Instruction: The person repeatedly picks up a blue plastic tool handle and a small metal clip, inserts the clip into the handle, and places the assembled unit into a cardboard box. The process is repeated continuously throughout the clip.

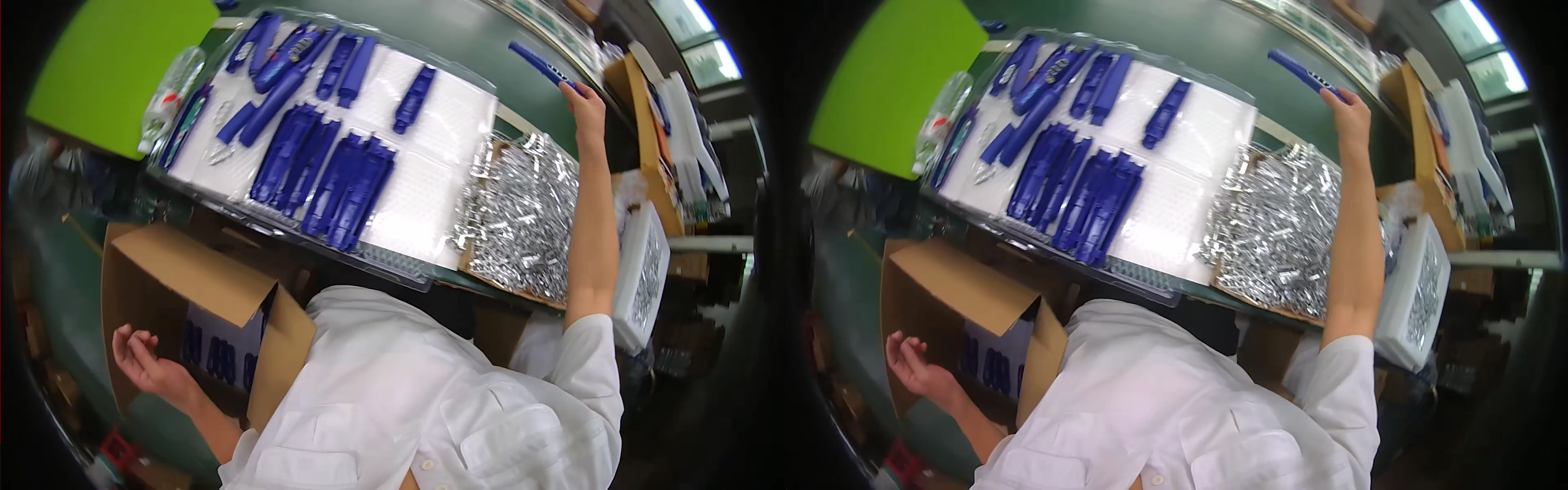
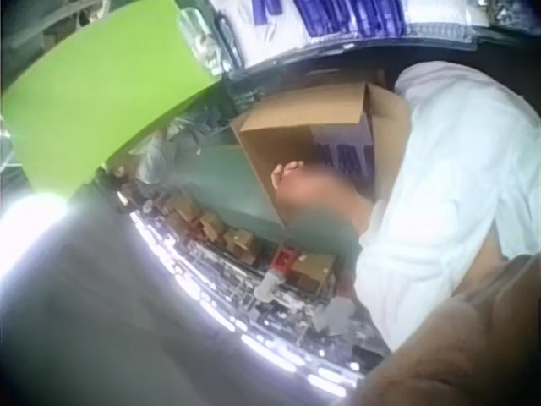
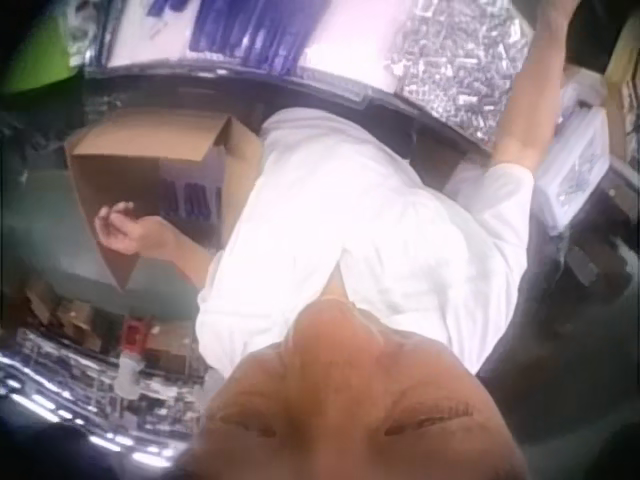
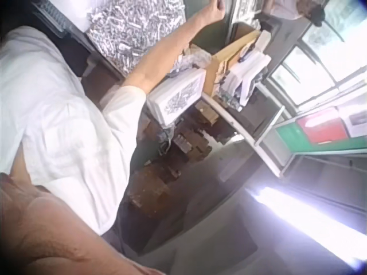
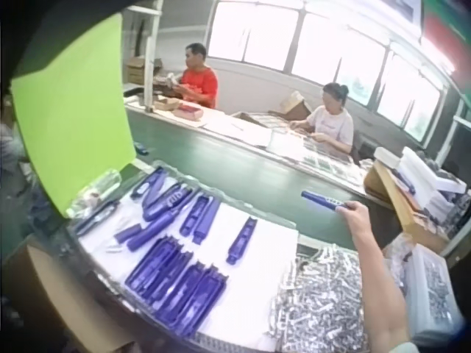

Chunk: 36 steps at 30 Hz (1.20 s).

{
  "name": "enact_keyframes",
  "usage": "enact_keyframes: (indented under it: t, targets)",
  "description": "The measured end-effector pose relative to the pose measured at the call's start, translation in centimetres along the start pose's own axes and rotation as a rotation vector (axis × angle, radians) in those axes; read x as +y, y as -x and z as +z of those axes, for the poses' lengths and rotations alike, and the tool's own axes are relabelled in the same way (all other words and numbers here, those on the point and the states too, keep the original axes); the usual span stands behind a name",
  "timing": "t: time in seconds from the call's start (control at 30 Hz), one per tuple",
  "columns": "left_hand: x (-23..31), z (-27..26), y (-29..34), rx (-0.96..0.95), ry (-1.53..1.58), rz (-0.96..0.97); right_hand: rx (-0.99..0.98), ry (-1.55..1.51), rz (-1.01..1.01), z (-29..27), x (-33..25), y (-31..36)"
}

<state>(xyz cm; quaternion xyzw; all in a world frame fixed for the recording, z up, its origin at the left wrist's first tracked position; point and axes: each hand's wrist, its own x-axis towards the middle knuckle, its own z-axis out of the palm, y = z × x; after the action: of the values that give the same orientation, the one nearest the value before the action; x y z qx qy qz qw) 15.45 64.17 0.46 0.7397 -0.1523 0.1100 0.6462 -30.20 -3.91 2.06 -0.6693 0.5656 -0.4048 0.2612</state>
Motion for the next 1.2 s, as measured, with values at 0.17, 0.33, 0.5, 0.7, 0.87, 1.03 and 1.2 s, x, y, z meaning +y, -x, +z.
enact_keyframes:
  t: [0.17,0.33,0.5,0.7,0.87,1.03,1.2]
  targets:
    - [-6.5,-4.0,1.1,0.081,-0.212,-0.31,-0.299,0.384,-0.127,5.7,3.0,-4.2]
    - [-14.0,-7.4,3.4,0.029,-0.325,-0.506,-0.436,0.42,-0.23,6.4,4.0,-3.9]
    - [-23.6,-10.8,4.7,-0.402,-0.564,-0.623,-0.468,0.594,-0.361,5.3,3.3,-2.6]
    - [-34.8,-14.4,9.9,-0.869,-1.111,-0.638,-0.383,0.564,-0.378,4.8,-3.7,3.4]
    - [-31.6,-12.0,13.3,-1.057,-1.47,-0.844,-0.432,0.605,-0.539,0.7,-11.2,14.8]
    - [-31.2,-21.7,15.4,-0.937,-1.419,-0.34,-0.475,0.927,-0.606,-3.4,-10.0,24.1]
    - [-35.9,-29.7,14.4,-0.503,-1.519,-0.847,-0.407,0.853,-0.561,-2.4,-5.0,27.6]
